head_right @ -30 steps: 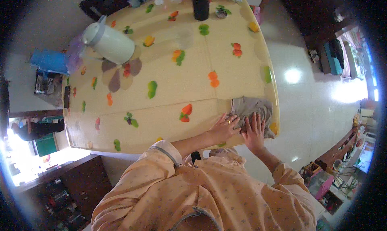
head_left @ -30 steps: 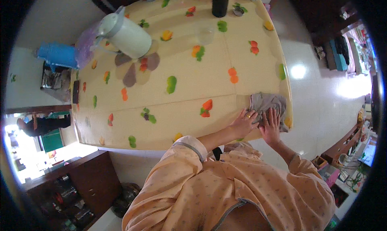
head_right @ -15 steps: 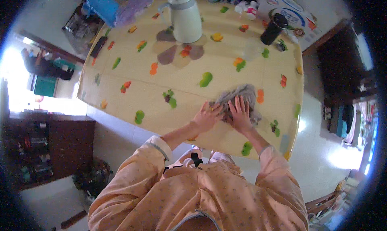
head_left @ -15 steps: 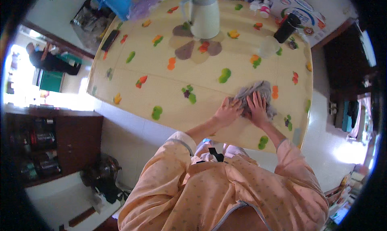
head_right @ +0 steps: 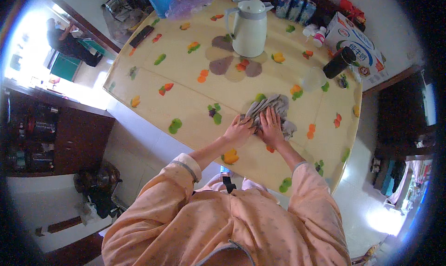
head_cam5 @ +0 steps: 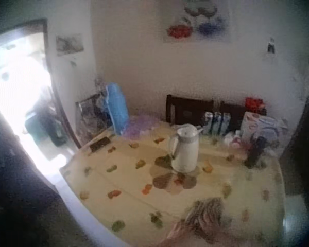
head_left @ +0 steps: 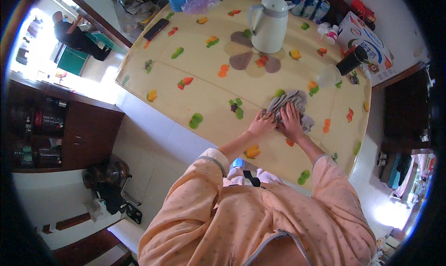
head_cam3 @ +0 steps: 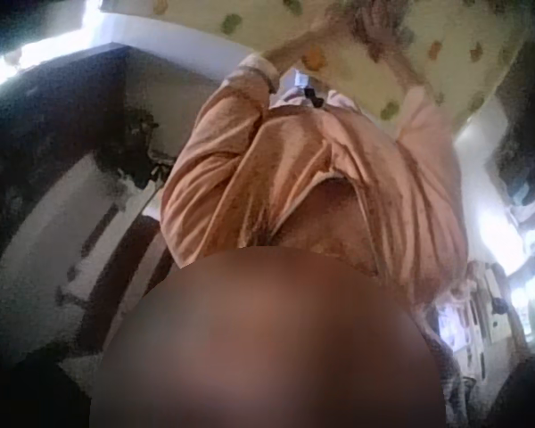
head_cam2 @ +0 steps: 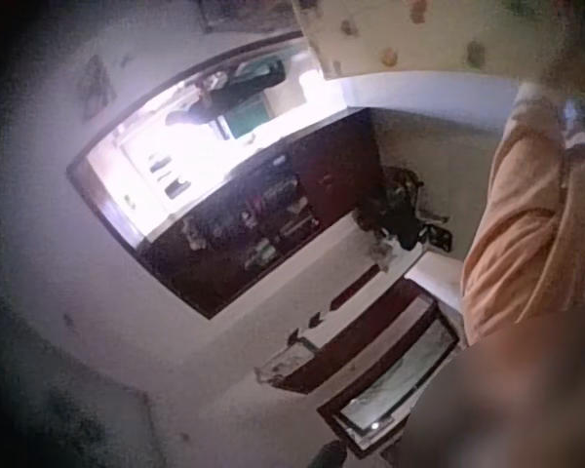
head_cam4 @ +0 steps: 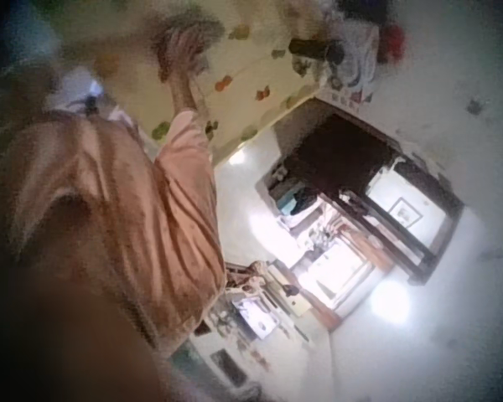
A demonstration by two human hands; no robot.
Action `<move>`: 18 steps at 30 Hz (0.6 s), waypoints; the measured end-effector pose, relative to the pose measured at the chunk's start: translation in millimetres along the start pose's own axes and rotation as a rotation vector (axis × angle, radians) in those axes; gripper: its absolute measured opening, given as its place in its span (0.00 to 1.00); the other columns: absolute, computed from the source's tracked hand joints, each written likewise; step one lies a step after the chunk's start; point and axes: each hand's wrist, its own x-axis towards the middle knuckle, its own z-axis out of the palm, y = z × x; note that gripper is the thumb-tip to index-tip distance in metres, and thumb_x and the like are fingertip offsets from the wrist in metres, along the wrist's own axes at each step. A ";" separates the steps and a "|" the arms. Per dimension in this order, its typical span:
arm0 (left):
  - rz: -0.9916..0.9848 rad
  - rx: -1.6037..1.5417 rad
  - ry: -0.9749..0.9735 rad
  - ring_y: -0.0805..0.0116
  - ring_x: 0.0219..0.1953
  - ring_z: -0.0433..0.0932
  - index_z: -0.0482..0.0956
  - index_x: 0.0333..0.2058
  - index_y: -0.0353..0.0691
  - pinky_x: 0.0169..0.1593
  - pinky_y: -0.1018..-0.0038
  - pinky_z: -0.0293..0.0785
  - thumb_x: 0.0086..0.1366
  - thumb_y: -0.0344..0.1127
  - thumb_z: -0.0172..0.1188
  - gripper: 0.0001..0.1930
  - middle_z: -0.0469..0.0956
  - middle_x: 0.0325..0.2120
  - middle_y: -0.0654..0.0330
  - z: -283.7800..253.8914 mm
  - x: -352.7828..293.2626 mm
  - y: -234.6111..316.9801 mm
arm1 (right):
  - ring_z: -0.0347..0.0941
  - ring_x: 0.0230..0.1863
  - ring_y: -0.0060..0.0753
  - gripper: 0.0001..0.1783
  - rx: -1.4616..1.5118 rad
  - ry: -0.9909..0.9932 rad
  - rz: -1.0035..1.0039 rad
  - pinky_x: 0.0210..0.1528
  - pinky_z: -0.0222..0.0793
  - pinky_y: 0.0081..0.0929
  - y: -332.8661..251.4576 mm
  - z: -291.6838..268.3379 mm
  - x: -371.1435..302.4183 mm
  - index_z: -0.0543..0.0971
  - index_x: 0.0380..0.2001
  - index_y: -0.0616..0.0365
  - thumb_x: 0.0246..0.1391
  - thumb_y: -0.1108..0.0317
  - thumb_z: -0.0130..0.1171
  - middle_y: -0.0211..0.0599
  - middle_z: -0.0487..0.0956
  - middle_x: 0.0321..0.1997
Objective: The person wipes a dining table with a cloth, moving a thermos and other items aside. They then wipe a standing fan and an air conditioner unit, and finally wipe a wooden shelf, moving a bowl of snacks and other items to reach the surface.
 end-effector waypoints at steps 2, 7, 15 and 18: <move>0.026 0.019 -0.046 0.65 0.61 0.56 0.71 0.49 0.48 0.62 0.53 0.46 0.57 0.36 0.48 0.19 0.65 0.53 0.58 -1.9 -23.9 -1.7 | 0.43 0.65 0.63 0.39 0.034 -0.033 -0.037 0.62 0.43 0.59 -16.8 2.7 -4.0 0.57 0.57 0.67 0.47 0.53 0.55 0.62 0.49 0.63; -0.025 -0.031 0.074 0.64 0.61 0.56 0.71 0.50 0.49 0.62 0.52 0.45 0.56 0.35 0.48 0.20 0.65 0.53 0.59 2.9 -86.0 -3.9 | 0.42 0.66 0.62 0.38 0.043 -0.080 -0.134 0.62 0.42 0.58 -62.3 6.4 -8.9 0.59 0.56 0.68 0.47 0.53 0.55 0.63 0.49 0.63; -0.051 -0.104 0.070 0.63 0.62 0.56 0.71 0.50 0.49 0.61 0.51 0.48 0.55 0.35 0.49 0.21 0.66 0.52 0.60 19.2 -92.7 -7.9 | 0.41 0.66 0.60 0.38 0.030 -0.103 -0.125 0.63 0.40 0.56 -75.0 0.4 -6.4 0.59 0.56 0.69 0.49 0.52 0.53 0.63 0.47 0.64; -0.052 -0.095 0.042 0.63 0.62 0.56 0.72 0.49 0.48 0.61 0.51 0.49 0.55 0.35 0.50 0.20 0.66 0.53 0.60 16.3 -93.4 -8.1 | 0.41 0.66 0.61 0.38 0.035 -0.086 -0.123 0.64 0.40 0.55 -74.1 2.0 -7.2 0.59 0.56 0.69 0.49 0.52 0.54 0.63 0.48 0.64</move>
